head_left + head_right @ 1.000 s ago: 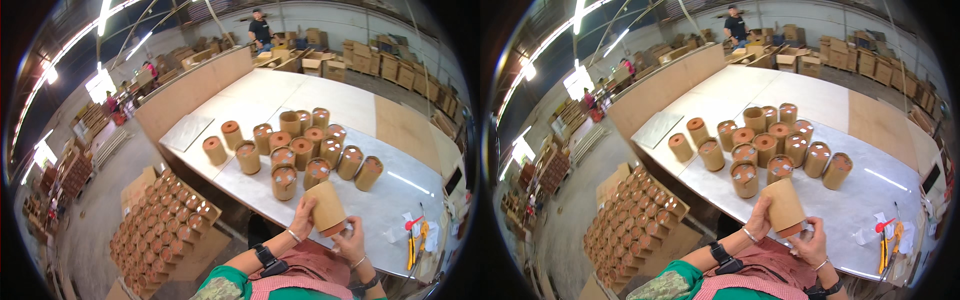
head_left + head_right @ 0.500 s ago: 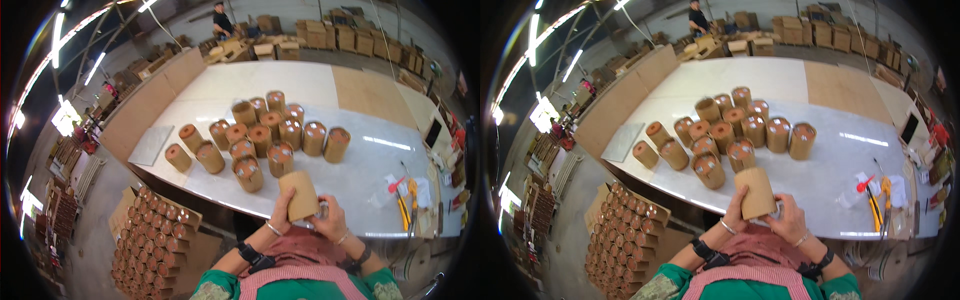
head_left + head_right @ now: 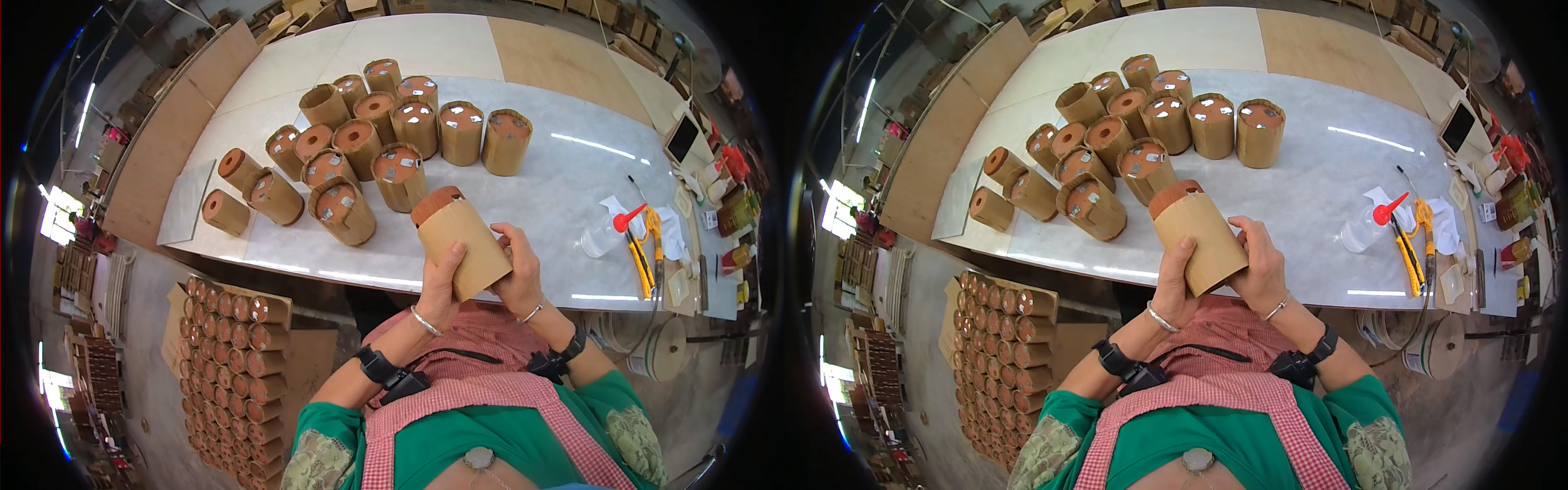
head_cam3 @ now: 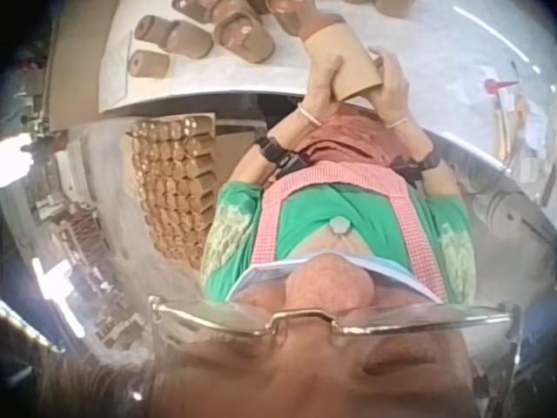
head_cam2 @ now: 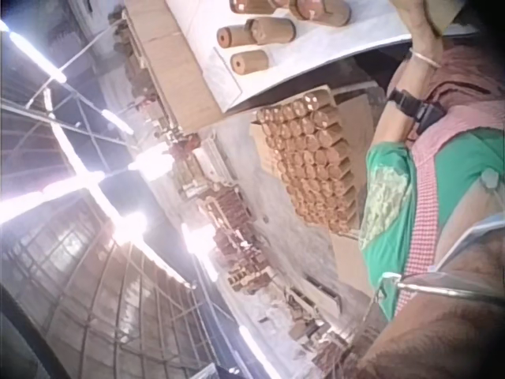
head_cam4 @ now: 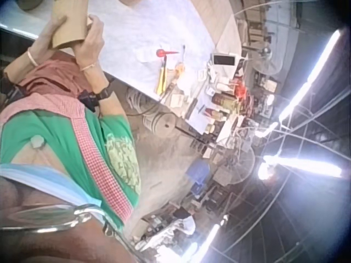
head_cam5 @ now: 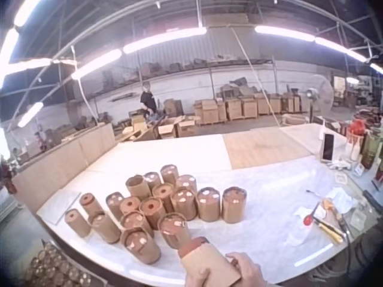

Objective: The person picks up a cylinder from a pallet and places it on a table to wipe it with a cloth. They wrap a paper strip around the cylinder and wipe it again before placing it back on the pallet.

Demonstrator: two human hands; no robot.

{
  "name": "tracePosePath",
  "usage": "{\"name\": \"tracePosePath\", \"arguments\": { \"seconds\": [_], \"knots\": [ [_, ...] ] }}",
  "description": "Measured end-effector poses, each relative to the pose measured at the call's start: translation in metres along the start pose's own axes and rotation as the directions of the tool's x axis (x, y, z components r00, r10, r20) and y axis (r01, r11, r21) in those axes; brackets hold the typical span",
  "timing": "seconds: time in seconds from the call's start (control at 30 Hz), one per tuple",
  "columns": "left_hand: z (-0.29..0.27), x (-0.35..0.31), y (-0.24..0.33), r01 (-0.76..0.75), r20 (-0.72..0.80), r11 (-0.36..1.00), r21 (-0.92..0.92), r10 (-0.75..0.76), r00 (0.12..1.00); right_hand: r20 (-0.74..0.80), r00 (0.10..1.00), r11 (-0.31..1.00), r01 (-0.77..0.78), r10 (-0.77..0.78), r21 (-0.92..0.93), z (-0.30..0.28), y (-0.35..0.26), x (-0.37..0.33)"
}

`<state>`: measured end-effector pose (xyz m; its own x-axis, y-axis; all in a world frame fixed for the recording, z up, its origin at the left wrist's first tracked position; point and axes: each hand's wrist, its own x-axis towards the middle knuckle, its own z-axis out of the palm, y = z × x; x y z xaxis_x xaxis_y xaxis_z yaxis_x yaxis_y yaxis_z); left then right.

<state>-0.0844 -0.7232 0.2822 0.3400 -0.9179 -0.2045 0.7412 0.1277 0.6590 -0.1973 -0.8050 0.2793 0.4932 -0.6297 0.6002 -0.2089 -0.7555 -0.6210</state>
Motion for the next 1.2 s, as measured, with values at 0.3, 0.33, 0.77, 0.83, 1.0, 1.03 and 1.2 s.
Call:
{"name": "tracePosePath", "arguments": {
  "seconds": [0.3,0.33,0.77,0.83,1.0,1.03,1.2],
  "knots": [
    [-0.009,0.021,0.041,-0.229,0.156,0.631,0.741,0.17,0.973,0.637,0.704,0.933,-0.352,0.314,-0.071,-0.024,0.029,-0.009],
    [-0.014,0.023,0.049,-0.267,0.216,0.423,0.866,0.164,0.962,0.788,0.445,0.883,-0.396,0.425,-0.253,-0.035,0.034,-0.006],
    [-0.02,0.044,0.049,-0.321,0.344,-0.495,0.807,-0.046,0.938,0.259,0.899,0.921,0.384,-0.354,-0.073,0.028,0.039,0.032],
    [-0.027,0.044,0.039,-0.395,0.474,-0.539,0.744,0.009,0.881,0.312,0.9,0.937,0.343,-0.305,-0.072,0.035,0.052,0.034],
    [-0.025,0.032,0.021,-0.353,0.537,-0.729,0.586,0.024,0.843,0.752,0.644,0.989,-0.127,0.142,-0.079,0.069,0.072,0.085],
    [-0.024,0.029,0.022,-0.354,0.604,-0.776,0.522,0.044,0.795,0.791,0.601,0.99,-0.132,0.116,-0.045,0.074,0.074,0.093],
    [-0.017,0.029,0.039,-0.369,0.456,-0.655,0.659,-0.041,0.889,0.664,0.724,0.982,-0.148,0.187,-0.115,0.064,0.06,0.074]
  ]
}}
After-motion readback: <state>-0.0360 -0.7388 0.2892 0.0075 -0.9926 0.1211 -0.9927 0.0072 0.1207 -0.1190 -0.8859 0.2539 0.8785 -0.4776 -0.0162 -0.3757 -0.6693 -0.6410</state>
